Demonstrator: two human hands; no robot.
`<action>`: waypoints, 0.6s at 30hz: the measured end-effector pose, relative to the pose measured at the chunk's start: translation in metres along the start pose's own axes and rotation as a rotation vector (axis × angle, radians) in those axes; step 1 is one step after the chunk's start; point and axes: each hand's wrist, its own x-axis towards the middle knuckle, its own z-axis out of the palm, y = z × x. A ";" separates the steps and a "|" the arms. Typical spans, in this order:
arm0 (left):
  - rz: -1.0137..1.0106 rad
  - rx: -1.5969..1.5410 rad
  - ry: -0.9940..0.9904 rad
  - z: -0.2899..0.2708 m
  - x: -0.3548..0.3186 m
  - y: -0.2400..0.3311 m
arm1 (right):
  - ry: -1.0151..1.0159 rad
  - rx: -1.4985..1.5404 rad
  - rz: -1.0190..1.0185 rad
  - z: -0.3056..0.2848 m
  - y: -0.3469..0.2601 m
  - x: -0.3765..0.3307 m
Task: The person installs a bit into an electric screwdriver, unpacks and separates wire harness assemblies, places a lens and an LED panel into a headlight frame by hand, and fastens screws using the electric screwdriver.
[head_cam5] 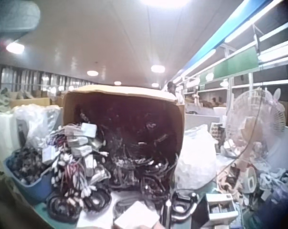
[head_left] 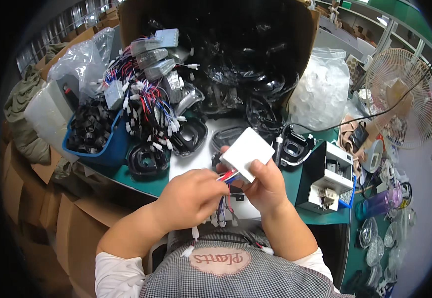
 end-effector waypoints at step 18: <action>-0.920 -1.834 0.025 0.023 0.003 -0.009 | 0.268 -0.600 -0.481 -0.007 0.006 0.000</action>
